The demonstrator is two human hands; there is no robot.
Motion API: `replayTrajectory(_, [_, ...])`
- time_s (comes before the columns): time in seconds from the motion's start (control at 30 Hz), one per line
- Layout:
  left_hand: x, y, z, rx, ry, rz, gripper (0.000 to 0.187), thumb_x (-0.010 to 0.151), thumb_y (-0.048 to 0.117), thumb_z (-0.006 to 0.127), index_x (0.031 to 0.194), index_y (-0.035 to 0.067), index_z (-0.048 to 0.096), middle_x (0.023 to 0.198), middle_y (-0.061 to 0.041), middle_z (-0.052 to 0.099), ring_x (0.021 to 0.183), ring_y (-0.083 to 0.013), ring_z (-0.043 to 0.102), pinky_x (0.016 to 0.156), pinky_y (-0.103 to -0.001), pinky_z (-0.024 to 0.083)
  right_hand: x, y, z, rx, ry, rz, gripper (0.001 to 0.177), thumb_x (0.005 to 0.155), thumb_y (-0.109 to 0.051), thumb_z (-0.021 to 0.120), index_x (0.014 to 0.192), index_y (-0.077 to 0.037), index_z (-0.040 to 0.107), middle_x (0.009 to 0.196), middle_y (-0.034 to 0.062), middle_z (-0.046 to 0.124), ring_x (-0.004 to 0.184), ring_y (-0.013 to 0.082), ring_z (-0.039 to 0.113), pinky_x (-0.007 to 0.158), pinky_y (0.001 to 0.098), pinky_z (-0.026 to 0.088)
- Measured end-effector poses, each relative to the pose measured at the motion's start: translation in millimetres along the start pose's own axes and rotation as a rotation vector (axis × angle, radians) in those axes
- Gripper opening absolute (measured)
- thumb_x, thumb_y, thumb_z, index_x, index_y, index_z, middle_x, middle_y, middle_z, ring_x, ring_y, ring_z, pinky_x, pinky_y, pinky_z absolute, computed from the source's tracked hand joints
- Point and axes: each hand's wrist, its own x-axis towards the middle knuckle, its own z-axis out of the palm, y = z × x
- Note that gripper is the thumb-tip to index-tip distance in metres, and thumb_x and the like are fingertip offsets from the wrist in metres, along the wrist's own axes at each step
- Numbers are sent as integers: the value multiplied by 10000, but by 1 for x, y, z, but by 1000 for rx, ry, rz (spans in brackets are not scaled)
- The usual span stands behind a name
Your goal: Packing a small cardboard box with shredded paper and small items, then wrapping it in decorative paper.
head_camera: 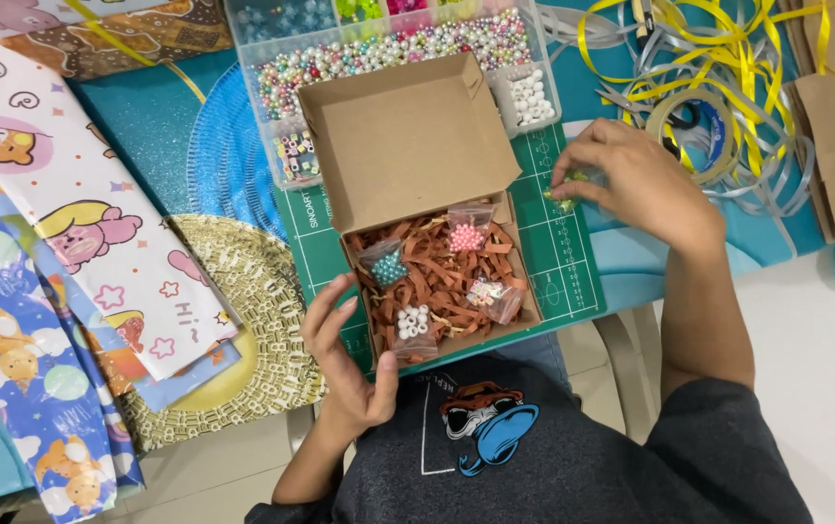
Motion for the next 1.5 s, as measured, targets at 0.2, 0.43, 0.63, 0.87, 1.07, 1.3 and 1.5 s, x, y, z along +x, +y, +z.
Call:
replayTrajectory(0.2, [0, 13, 1, -11, 57, -95, 483, 1037, 304, 495, 1434, 49, 395, 1486, -196, 385, 1458, -363, 436, 1280, -535, 409, 2, 36, -25, -114, -158, -148, 399, 913, -213, 702, 1304, -290, 685, 1298, 86, 608, 1249, 326, 561, 975, 509, 445])
replayTrajectory(0.43, [1, 16, 0, 11, 30, -113, 484, 1027, 270, 497, 1444, 56, 377, 1499, -208, 367, 1463, -372, 433, 1286, -544, 394, 24, 45, -13, -189, -250, -184, 455, 747, -309, 882, 1157, -266, 691, 1210, 72, 573, 1113, 284, 574, 859, 452, 501])
replayTrajectory(0.63, [4, 15, 2, 23, 49, -110, 479, 1027, 268, 499, 1438, 48, 387, 1491, -210, 383, 1458, -366, 439, 1280, -526, 398, 14, 29, -26, -13, -181, -183, 187, 853, -299, 807, 927, -184, 679, 949, -33, 721, 894, 198, 681, 1029, 427, 456])
replayTrajectory(0.87, [2, 15, 1, 13, 52, -108, 480, 1059, 324, 494, 1444, 54, 394, 1483, -197, 391, 1455, -361, 442, 1270, -513, 421, -18, -2, -43, 24, 72, -278, 182, 949, -254, 724, 1063, -113, 745, 1021, 20, 745, 960, 190, 706, 794, 354, 543])
replayTrajectory(1.07, [1, 15, 0, -4, 54, -101, 477, 1057, 312, 496, 1446, 53, 396, 1487, -198, 390, 1454, -364, 447, 1268, -511, 422, -16, -70, -38, 68, 205, -576, 103, 977, -183, 716, 1065, -163, 765, 1014, 3, 766, 935, 172, 699, 820, 351, 504])
replayTrajectory(1.3, [-2, 2, 1, -6, 21, -16, 509, 960, 229, 508, 1385, -4, 353, 1450, -247, 312, 1416, -518, 347, 1172, -663, 348, 26, -108, 31, -128, 377, -710, 128, 977, -233, 744, 901, -131, 743, 851, -11, 688, 831, 195, 634, 747, 319, 437])
replayTrajectory(1.5, [-1, 2, 1, -2, 33, -9, 517, 949, 208, 514, 1391, -12, 361, 1452, -253, 320, 1414, -510, 358, 1167, -660, 360, 17, -107, 31, -160, 482, -635, 181, 951, -284, 777, 953, -105, 751, 900, 45, 707, 840, 227, 644, 730, 340, 437])
